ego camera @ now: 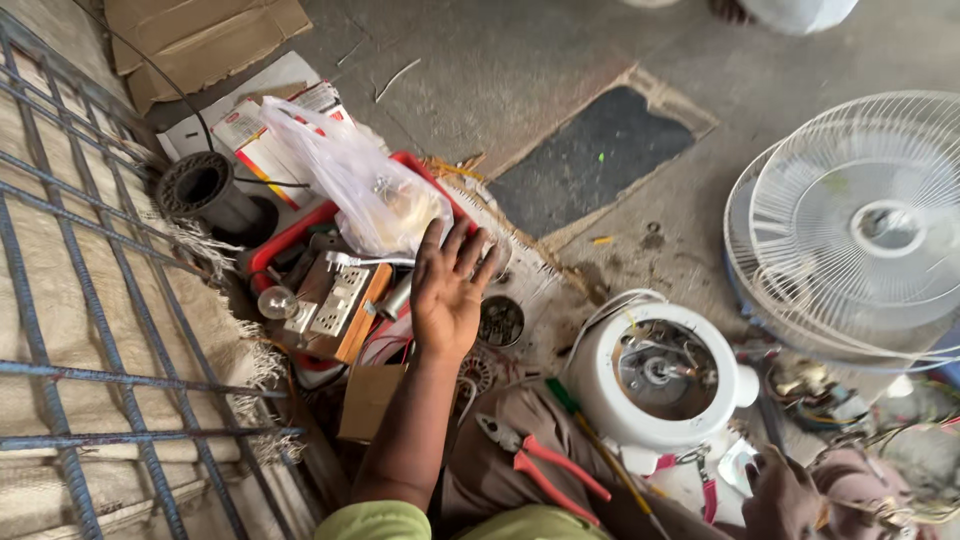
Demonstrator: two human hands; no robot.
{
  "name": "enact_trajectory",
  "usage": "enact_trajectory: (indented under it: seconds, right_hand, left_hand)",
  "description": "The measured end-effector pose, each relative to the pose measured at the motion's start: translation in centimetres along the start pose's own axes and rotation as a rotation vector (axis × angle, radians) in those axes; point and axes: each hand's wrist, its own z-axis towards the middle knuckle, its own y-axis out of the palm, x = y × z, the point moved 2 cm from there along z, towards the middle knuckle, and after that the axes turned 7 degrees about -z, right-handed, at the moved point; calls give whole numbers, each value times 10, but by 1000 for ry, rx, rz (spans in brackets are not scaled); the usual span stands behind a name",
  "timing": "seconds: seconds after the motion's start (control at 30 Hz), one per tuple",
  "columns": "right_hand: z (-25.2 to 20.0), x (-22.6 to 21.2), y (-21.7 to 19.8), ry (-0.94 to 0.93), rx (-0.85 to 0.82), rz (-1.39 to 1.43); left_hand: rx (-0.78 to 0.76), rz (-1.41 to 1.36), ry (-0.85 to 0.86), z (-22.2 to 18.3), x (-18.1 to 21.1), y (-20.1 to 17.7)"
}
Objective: The person is repairing a white circular electrical appliance, likely a fan motor housing. They use pliers and a screwdriver to strip wire insulation, twist wires together, and adjust internal components while sitting on the floor.
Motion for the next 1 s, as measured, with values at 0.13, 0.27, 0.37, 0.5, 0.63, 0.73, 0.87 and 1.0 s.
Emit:
enact_trajectory:
  seconds: [0.13,0.27,0.37,0.5,0.63,0.73,0.87,1.0]
  right_hand:
    - [5,-19,-21,-542,238,-57]
    - [10,-47,-3,-271,-79,900]
    - [16,-60,14,366,-534,1601]
    - [-3,-49,16,402,-690,1694]
    - [-51,-27,6,403,-453,1879]
    - [-79,-34,-19,458,-354,1786]
    - [-84,-94,-51,406,-464,1560]
    - [-81,-169,-54,229,-502,1428]
  left_hand:
    - [218,-252,-19,8,-3,-20]
    - [164,-325,7,27,5,-12]
    - [120,-316,36,58,9,1]
    - [277,-248,67,124,17,16]
    - [-77,-277,-147,177,25,12]
    - [-33,-59,-235,129,-2,-14]
    - [204,232,-616,2,-70,-17]
    - [187,248,-900,-82,-116,-6]
